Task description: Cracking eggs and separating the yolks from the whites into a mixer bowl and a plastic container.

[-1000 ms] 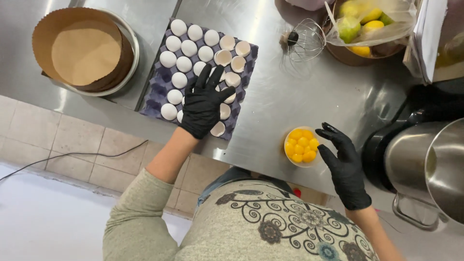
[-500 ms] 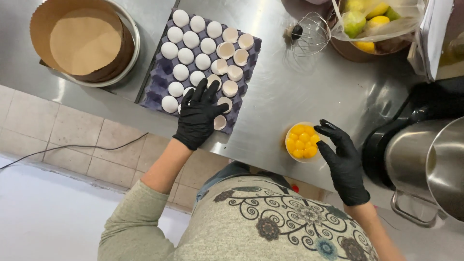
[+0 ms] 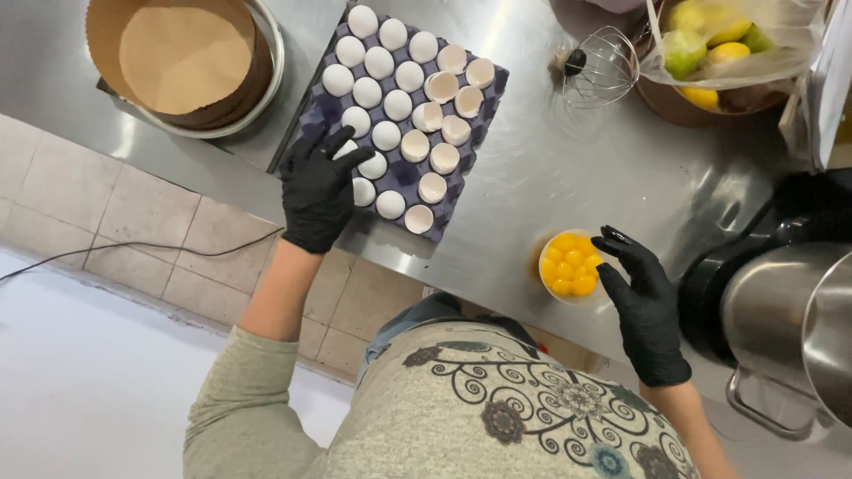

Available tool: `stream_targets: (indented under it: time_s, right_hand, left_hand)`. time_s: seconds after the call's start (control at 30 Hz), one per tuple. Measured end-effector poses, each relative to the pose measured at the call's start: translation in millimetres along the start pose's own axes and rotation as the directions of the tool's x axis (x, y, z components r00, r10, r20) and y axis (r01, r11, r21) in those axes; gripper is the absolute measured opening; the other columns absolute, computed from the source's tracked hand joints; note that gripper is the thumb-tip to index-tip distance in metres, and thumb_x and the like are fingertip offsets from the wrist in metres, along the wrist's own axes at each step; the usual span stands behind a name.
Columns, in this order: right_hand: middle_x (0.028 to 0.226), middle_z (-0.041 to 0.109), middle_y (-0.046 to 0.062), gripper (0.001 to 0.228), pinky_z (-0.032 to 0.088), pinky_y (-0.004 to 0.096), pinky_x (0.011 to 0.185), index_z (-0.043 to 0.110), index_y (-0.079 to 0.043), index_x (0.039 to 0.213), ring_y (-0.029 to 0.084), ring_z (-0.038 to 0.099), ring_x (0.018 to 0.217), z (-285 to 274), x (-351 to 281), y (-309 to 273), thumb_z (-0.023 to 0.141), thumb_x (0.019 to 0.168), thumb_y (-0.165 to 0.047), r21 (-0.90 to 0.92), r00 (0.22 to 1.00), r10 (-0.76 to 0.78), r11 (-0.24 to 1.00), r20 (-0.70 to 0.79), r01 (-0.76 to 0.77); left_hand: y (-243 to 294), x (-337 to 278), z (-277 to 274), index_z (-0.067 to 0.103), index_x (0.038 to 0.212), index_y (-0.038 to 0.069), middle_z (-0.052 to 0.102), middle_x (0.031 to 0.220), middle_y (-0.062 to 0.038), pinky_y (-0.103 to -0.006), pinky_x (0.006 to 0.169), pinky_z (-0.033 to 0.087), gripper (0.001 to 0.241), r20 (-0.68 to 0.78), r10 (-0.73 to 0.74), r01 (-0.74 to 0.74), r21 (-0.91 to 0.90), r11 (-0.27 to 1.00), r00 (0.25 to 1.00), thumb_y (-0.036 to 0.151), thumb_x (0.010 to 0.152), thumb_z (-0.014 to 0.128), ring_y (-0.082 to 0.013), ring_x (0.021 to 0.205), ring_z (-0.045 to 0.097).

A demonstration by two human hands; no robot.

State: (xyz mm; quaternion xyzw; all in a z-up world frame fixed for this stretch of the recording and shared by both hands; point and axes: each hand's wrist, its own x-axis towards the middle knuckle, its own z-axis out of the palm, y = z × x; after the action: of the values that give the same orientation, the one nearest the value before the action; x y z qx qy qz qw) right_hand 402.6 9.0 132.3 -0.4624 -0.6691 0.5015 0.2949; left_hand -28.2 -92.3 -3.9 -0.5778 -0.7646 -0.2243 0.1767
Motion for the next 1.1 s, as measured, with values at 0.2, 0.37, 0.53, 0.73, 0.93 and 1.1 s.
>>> stream_targets:
  time_s: [0.2,0.37,0.53,0.73,0.93,1.1]
  right_hand:
    - [0.141,0.062,0.018,0.033,0.034,0.043,0.122,0.060,-0.003,0.131,0.025,0.053,0.136,-1,-5,9,0.064,0.098,-0.004,0.034,0.999,0.043,0.999,0.002,-0.043]
    - [0.138,0.063,0.018,0.031,0.034,0.044,0.122,0.061,-0.001,0.131,0.026,0.054,0.137,-3,-8,8,0.063,0.099,-0.001,0.019,0.998,0.061,0.998,-0.031,-0.060]
    - [0.135,0.065,0.018,0.032,0.035,0.045,0.122,0.062,-0.001,0.130,0.028,0.055,0.137,-2,-9,9,0.063,0.099,-0.001,0.029,0.996,0.076,0.997,-0.040,-0.075]
    - [0.134,0.066,0.017,0.032,0.036,0.046,0.122,0.062,-0.001,0.130,0.027,0.055,0.135,-4,-10,9,0.065,0.098,-0.003,0.043,0.995,0.088,0.995,-0.044,-0.086]
    - [0.130,0.068,0.019,0.032,0.038,0.048,0.121,0.064,0.001,0.129,0.029,0.059,0.132,-11,-15,9,0.066,0.097,0.001,0.049,0.997,0.061,0.997,-0.053,-0.059]
    - [0.134,0.068,0.015,0.042,0.044,0.044,0.114,0.068,-0.004,0.128,0.029,0.060,0.132,-22,-23,-5,0.078,0.087,-0.004,-0.101,0.975,-0.221,0.970,0.011,0.221]
  left_hand:
    - [-3,11,13,0.065,0.131,0.040,0.067,0.127,0.003,-0.0508,0.090,0.048,0.046,0.406,-0.064,0.081,-0.025,0.996,0.912,0.049,0.086,0.072,-0.0325,0.117,0.063]
    - [-17,-3,69,0.069,0.129,0.035,0.070,0.120,-0.003,-0.0567,0.092,0.045,0.051,0.357,0.066,-0.087,0.043,0.995,0.932,0.041,0.079,0.076,-0.0357,0.116,0.061]
    - [15,14,6,0.065,0.127,0.041,0.065,0.125,0.006,-0.0559,0.104,0.039,0.044,0.613,0.157,-0.082,-0.148,0.986,0.774,0.051,0.084,0.070,-0.0307,0.130,0.054]
    - [33,13,-11,0.067,0.124,0.029,0.065,0.131,0.005,-0.0577,0.123,0.017,0.039,0.604,0.269,-0.099,-0.300,0.949,0.750,0.040,0.087,0.074,-0.0263,0.142,0.045]
    - [27,27,-25,0.066,0.121,0.036,0.069,0.111,0.011,-0.0584,0.126,0.002,0.052,0.513,0.318,-0.281,-0.151,0.948,0.797,0.055,0.075,0.080,-0.0132,0.136,0.050]
    - [108,69,-76,0.069,0.126,0.024,0.070,0.113,-0.002,-0.0409,0.103,0.049,0.059,0.495,0.099,0.266,-0.612,0.745,0.863,0.037,0.073,0.092,-0.0236,0.106,0.068]
